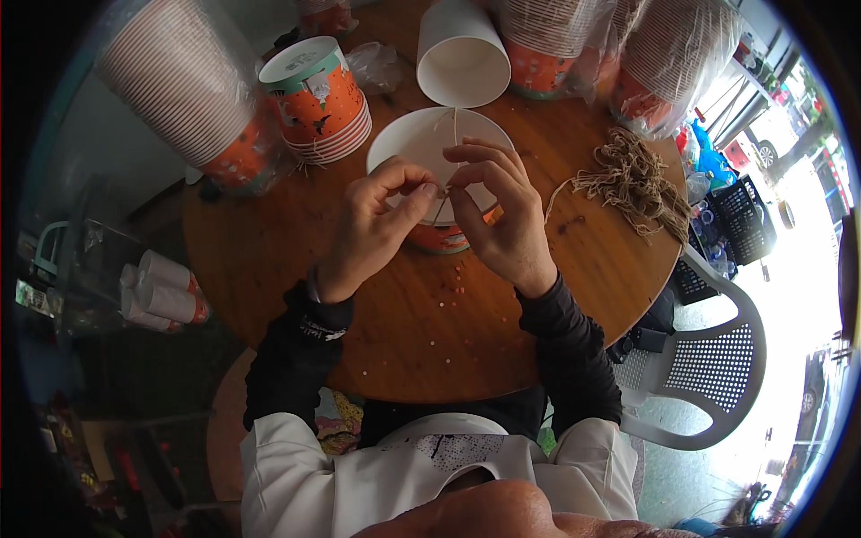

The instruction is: Tying twine strings onto paper buckets to form handles.

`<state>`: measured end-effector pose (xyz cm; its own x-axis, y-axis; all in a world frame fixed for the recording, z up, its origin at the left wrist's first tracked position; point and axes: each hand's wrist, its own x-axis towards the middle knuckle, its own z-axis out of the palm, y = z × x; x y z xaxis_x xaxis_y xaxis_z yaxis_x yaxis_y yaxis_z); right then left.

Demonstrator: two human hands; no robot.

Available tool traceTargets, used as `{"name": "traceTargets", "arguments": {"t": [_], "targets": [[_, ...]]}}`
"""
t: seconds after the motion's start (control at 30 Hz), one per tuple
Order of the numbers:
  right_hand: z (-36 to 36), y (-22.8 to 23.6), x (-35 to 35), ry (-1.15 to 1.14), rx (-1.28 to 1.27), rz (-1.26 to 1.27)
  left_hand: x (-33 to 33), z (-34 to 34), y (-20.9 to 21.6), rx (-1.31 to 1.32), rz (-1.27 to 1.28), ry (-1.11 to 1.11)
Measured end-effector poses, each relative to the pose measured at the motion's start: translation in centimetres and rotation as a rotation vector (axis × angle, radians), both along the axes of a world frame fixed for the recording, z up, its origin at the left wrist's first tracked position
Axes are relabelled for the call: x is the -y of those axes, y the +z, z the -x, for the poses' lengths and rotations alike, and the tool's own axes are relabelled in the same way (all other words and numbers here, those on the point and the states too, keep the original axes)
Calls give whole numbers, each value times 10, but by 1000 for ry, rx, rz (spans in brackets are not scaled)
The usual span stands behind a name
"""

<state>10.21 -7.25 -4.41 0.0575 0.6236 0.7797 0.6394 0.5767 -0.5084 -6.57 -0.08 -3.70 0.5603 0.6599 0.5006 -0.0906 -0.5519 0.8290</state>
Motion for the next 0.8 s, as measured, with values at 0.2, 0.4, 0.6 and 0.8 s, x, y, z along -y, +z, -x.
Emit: {"name": "traceTargets", "arguments": {"t": [0.2, 0.4, 0.6, 0.8], "targets": [[8, 0, -1, 19, 5, -64, 4, 8, 9, 123, 426, -228], [13, 2, 3, 25, -107, -105, 3, 10, 9, 148, 502, -206], [15, 0, 1, -29, -54, -155, 7, 8, 11, 122, 488, -222], [14, 1, 0, 10, -136, -131, 10, 5, 11, 65, 367, -224]]}}
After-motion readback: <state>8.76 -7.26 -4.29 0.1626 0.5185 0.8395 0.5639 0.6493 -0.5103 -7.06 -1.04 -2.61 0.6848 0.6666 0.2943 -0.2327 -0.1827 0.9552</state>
